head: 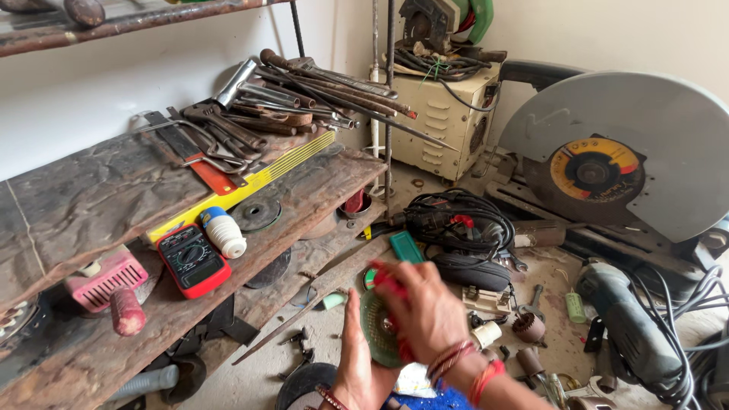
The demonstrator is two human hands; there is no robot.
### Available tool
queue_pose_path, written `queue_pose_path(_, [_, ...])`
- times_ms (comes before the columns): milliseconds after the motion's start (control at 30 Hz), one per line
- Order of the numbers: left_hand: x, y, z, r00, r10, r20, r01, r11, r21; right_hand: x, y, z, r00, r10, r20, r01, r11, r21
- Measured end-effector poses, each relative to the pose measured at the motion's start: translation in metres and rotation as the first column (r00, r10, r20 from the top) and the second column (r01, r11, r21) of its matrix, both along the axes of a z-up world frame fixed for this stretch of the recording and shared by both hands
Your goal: The person wipes down various small mechanical parts and tool accessories using a cloth, then handles and inspects metal grinding wheels and other workshop components on a cluttered workbench.
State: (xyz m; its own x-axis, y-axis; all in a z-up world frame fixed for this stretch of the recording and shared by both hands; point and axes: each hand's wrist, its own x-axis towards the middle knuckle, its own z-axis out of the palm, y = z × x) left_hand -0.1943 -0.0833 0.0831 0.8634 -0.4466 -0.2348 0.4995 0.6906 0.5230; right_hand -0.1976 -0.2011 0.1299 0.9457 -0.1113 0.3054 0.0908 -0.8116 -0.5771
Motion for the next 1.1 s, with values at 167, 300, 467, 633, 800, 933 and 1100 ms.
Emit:
queue_pose_path(167, [0.001, 0.004, -0.003, 0.987, -0.099, 0.126, 0.099, 0.995, 0.008, 0.027, -0.042, 0.009, 0.983, -0.184, -0.009, 0.184, 0.981, 0.064])
queue_pose_path(300, [0.012, 0.005, -0.006, 0.999, -0.025, -0.04, 0.025, 1.0, 0.002, 0.017, -0.031, 0.022, 0.992, -0.054, -0.111, 0.092, 0.921, 0.379])
queue_pose_path(467, [0.027, -0.001, -0.012, 0.983, 0.034, 0.179, -0.035, 0.999, 0.001, -0.027, 0.01, 0.0, 0.93, 0.208, 0.302, -0.239, 0.968, 0.07])
queue_pose_path(633, [0.023, 0.014, 0.01, 0.998, -0.001, -0.067, 0.002, 1.0, 0.018, -0.029, -0.029, -0.016, 0.799, 0.536, 0.273, -0.481, 0.842, -0.244])
queue_pose_path(800, [0.023, 0.004, 0.02, 0.996, 0.078, -0.041, -0.082, 0.991, -0.109, -0.001, -0.053, -0.023, 0.878, 0.36, 0.314, -0.257, 0.91, -0.326])
queue_pose_path(933, [0.034, 0.001, 0.018, 0.997, 0.072, -0.031, -0.075, 0.991, -0.108, 0.011, -0.056, -0.017, 0.901, 0.041, 0.433, -0.074, 0.995, 0.06])
queue_pose_path(1100, [0.054, -0.018, -0.009, 0.985, 0.159, -0.061, -0.161, 0.986, -0.031, 0.003, -0.002, -0.014, 0.835, 0.281, 0.474, -0.308, 0.951, -0.021])
